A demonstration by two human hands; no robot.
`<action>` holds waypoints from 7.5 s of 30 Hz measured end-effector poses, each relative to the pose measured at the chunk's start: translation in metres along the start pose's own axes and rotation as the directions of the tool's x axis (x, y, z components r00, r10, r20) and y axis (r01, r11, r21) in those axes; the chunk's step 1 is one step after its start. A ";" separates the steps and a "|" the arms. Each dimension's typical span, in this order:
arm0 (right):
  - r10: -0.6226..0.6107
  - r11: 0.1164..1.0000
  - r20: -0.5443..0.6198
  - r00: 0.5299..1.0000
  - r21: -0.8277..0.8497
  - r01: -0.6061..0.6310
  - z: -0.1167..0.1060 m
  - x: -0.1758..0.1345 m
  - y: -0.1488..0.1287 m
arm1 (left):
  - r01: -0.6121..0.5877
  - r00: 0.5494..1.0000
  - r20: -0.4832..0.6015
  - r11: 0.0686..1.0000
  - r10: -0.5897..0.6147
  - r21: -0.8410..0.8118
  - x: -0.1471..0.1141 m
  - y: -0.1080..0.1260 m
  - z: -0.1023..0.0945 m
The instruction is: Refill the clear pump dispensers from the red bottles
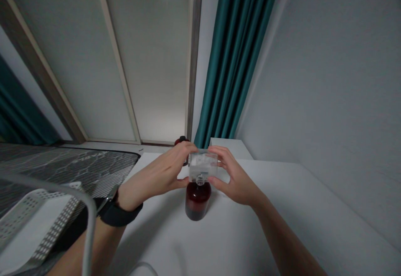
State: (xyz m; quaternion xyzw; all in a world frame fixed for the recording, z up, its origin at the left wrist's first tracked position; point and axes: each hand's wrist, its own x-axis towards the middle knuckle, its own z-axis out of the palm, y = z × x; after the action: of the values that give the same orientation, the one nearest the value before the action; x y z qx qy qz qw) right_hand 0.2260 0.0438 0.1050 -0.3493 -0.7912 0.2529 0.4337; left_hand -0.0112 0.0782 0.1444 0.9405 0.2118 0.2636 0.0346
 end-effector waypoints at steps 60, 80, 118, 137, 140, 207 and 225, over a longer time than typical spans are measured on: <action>0.083 0.966 0.007 0.997 0.245 -0.082 0.001 0.002 -0.003 | 0.016 0.999 -0.041 0.996 -0.020 -0.093 0.003 0.000 0.003; 0.014 0.994 0.045 0.999 0.106 -0.019 -0.006 0.001 -0.008 | -0.063 0.997 -0.049 0.997 0.065 0.046 0.001 0.009 0.000; 0.001 0.978 0.067 0.998 0.206 -0.015 -0.007 0.001 -0.004 | -0.082 0.995 -0.059 0.994 0.087 0.077 0.001 0.009 0.000; 0.002 0.992 0.085 0.996 0.129 -0.013 -0.009 0.001 -0.009 | -0.046 0.998 -0.040 0.991 0.052 0.128 -0.001 0.013 -0.001; -0.004 0.995 0.090 0.996 0.096 -0.005 -0.009 0.002 -0.012 | -0.045 0.997 -0.047 0.986 0.053 0.160 -0.001 0.014 -0.001; 0.018 1.000 0.113 0.993 -0.007 -0.017 -0.016 0.001 -0.019 | 0.235 0.957 0.290 0.657 -0.027 -0.716 -0.001 -0.022 0.015; 0.039 0.995 0.107 0.993 0.084 -0.048 -0.015 0.000 -0.013 | 0.277 0.949 0.312 0.597 -0.046 -0.753 -0.001 -0.021 0.020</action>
State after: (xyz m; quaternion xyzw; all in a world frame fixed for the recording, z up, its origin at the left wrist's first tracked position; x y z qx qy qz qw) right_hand 0.2348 0.0374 0.1214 -0.3338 -0.7934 0.3143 0.4004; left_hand -0.0094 0.0975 0.1231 0.8311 0.1528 0.1996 0.4960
